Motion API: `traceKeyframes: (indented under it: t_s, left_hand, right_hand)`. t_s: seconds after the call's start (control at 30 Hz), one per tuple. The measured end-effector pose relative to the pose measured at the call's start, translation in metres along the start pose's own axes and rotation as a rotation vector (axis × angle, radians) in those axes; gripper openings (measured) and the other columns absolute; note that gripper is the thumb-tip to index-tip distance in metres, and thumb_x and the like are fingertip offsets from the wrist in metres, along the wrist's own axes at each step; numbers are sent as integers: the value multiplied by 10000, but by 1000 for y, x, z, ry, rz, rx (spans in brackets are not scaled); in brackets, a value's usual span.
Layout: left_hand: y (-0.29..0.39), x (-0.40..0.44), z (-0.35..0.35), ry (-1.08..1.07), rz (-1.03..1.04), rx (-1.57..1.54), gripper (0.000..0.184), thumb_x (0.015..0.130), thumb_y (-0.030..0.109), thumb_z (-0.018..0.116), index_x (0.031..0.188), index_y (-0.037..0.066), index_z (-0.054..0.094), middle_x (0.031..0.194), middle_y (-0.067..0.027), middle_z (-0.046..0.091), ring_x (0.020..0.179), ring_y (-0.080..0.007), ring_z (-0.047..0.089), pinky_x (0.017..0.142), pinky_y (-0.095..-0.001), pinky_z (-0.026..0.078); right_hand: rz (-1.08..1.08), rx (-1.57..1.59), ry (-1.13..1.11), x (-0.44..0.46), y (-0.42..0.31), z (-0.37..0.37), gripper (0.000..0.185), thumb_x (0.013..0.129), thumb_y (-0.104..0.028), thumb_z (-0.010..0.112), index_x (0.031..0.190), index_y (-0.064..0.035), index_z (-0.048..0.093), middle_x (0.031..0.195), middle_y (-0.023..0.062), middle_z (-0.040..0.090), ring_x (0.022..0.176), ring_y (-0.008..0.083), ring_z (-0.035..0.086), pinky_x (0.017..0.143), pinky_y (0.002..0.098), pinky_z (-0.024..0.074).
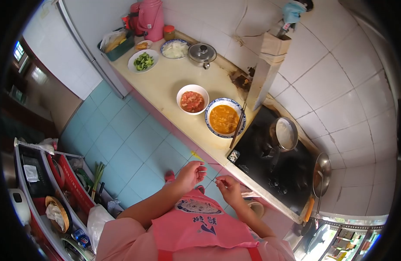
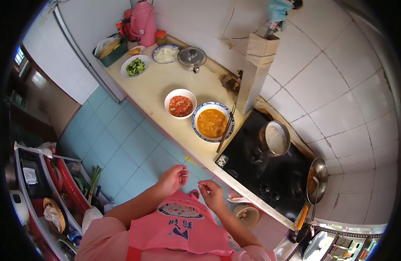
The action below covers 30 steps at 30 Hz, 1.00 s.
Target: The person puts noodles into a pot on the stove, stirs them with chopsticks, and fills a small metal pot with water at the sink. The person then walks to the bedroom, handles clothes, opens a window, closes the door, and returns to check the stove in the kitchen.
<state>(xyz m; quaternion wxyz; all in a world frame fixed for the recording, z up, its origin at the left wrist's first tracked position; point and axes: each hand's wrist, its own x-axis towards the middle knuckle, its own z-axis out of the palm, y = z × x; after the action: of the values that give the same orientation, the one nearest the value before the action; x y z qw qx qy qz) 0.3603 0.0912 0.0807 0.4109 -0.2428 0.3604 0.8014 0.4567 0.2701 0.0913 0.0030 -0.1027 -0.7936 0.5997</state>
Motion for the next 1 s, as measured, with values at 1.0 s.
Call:
traceKeyframes:
  t_s: [1.0]
  left_hand:
    - [395, 107, -146, 6, -211, 133, 195, 929, 214, 484, 1050, 76, 551, 878, -60, 605, 788, -180, 588, 692, -324, 484]
  right_hand:
    - [514, 934, 467, 398, -16, 221, 388, 851, -65, 457, 1237, -58, 422, 1027, 161, 627, 856, 282, 666, 794, 414, 563]
